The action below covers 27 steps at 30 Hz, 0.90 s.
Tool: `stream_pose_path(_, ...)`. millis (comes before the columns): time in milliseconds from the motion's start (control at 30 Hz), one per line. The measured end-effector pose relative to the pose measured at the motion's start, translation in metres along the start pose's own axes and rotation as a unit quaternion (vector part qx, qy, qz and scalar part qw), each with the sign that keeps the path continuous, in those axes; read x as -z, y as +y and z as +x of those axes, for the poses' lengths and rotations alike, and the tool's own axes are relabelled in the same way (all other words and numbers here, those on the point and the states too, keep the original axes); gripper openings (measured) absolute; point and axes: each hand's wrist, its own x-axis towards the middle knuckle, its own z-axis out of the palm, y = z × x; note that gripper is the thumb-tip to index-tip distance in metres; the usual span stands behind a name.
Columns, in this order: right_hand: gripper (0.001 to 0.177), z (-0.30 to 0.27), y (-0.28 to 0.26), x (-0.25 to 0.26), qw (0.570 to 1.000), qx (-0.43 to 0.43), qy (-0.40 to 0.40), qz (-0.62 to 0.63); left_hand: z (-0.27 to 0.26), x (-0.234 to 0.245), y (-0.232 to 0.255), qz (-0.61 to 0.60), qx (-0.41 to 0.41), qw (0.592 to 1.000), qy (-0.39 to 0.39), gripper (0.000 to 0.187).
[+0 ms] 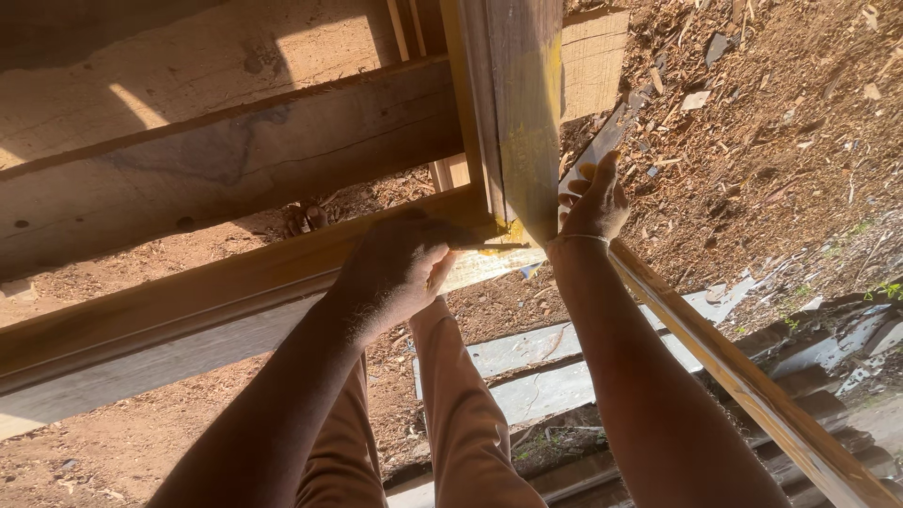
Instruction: The person sands the corners and joints of a wooden frame using a piece of sandpaper.
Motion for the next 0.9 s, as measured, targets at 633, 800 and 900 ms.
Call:
stream_pose_path(633, 0.056, 0.009, 0.01, 0.005, 0.999, 0.011, -0.027, 0.032, -0.028, 0.016, -0.004, -0.043, 0.032, 0.991, 0.123, 0.022)
stream_pose_path(800, 0.057, 0.009, 0.007, 0.004, 1.0, 0.006, -0.02, -0.005, 0.013, 0.011, -0.009, 0.053, -0.004, 0.998, -0.02, 0.019)
stream_pose_path(900, 0.054, 0.01, 0.009, 0.004, 0.999, -0.008, -0.03, 0.043, 0.029, 0.002, -0.014, 0.129, 0.058, 0.981, -0.133, 0.013)
